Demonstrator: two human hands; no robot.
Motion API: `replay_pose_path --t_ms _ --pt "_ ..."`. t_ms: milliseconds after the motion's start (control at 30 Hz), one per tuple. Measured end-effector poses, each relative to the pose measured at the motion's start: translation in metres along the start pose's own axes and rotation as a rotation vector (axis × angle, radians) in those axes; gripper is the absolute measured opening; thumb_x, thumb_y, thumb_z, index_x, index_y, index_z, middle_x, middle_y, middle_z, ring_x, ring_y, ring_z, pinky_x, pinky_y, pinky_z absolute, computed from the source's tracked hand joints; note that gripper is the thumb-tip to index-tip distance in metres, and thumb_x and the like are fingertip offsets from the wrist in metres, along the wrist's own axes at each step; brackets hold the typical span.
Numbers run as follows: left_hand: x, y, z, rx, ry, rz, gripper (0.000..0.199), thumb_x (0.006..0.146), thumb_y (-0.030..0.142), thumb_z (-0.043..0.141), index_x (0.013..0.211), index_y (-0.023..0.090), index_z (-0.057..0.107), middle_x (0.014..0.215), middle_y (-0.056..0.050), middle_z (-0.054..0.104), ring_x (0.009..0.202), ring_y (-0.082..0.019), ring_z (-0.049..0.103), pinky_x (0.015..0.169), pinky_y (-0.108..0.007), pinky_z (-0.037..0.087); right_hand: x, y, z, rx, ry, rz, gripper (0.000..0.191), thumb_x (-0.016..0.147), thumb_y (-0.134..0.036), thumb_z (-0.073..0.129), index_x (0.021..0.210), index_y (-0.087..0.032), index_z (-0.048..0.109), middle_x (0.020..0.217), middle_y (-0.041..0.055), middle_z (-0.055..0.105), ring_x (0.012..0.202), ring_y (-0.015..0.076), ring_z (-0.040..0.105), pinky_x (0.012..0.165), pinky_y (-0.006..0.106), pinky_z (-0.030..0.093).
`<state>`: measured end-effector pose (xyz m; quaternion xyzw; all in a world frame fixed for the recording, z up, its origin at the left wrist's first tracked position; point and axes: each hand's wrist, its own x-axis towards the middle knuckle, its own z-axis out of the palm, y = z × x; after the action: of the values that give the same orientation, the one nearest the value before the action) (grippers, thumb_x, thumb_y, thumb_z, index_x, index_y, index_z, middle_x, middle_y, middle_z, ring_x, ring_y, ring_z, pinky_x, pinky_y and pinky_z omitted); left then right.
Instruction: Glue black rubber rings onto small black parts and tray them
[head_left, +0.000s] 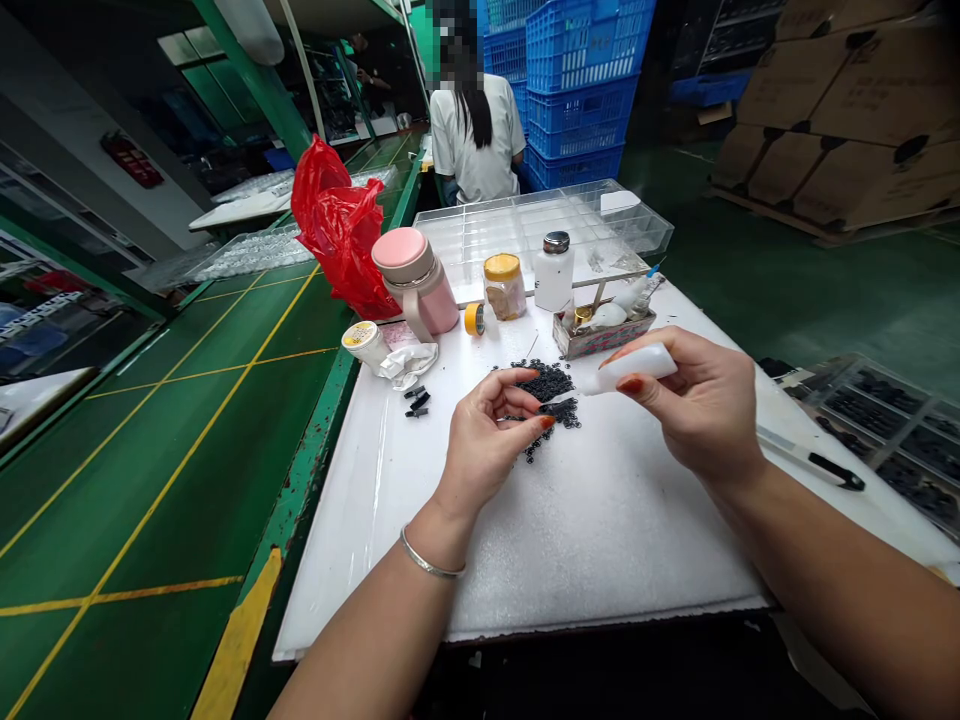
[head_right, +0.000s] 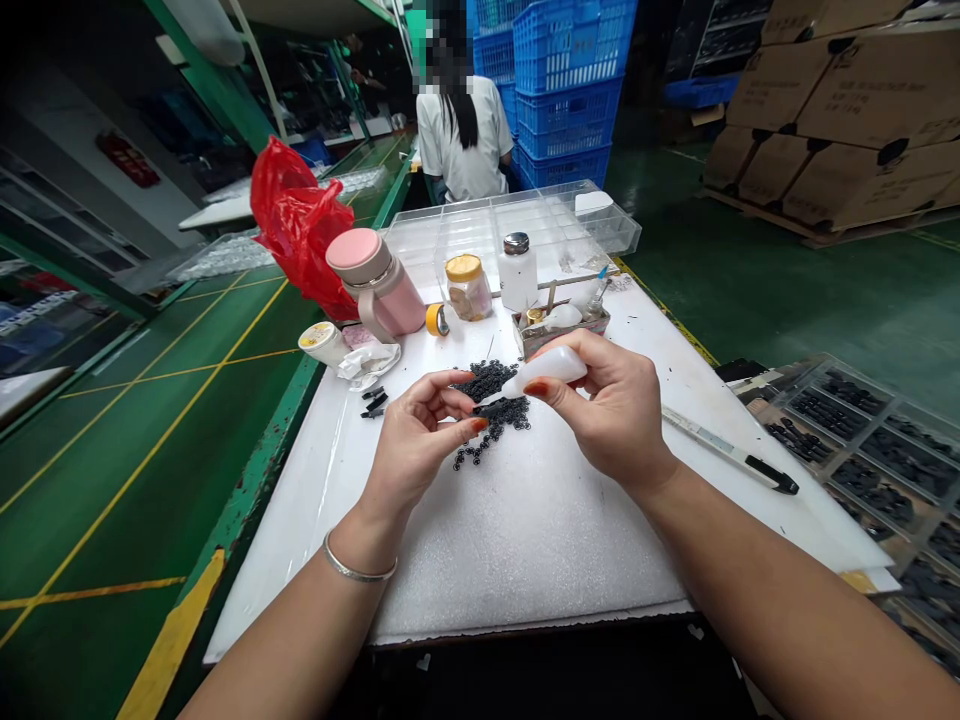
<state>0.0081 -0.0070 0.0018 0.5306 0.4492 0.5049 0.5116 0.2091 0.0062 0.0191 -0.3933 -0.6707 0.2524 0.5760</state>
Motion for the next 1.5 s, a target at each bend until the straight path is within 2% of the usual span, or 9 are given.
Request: replay_pose_path --t_ms 833,1100,1500 --pt "-0.0007 0.0005 0.0 0.008 0.006 0.015 0.045 0.068 0.016 0.078 0.11 0.017 0.063 0.082 -0.003 0.063 0.074 -0.011 0.058 0.062 -0.017 0.05 0.0019 -0.0013 0.0003 0.023 0.017 -0.023 0.013 0.078 -0.029 0.074 0.084 -0.018 0.069 0.076 0.0022 0.065 0.066 0.0138 0.055 0.054 0.027 0.04" --pt "0.0 0.0004 -0.0007 0.025 0.003 0.011 0.046 0.068 0.018 0.079 0.111 0.017 0.063 0.084 -0.004 0.063 0.075 -0.012 0.059 0.063 -0.019 0.05 0.0051 0.0084 -0.0004 0.263 0.041 0.072 0.017 0.078 -0.037 0.074 0.084 -0.022 0.07 0.076 0.0035 0.061 0.065 0.0157 0.053 0.054 0.03 0.04" --pt "0.0001 -0.0003 -0.0011 0.023 -0.002 0.014 0.046 0.068 0.018 0.079 0.111 0.018 0.063 0.083 -0.004 0.063 0.075 -0.012 0.058 0.063 -0.018 0.051 0.0032 0.0011 -0.0003 0.06 -0.001 0.033 0.016 0.078 -0.034 0.074 0.084 -0.02 0.069 0.075 0.0025 0.062 0.065 0.015 0.055 0.055 0.028 0.042"
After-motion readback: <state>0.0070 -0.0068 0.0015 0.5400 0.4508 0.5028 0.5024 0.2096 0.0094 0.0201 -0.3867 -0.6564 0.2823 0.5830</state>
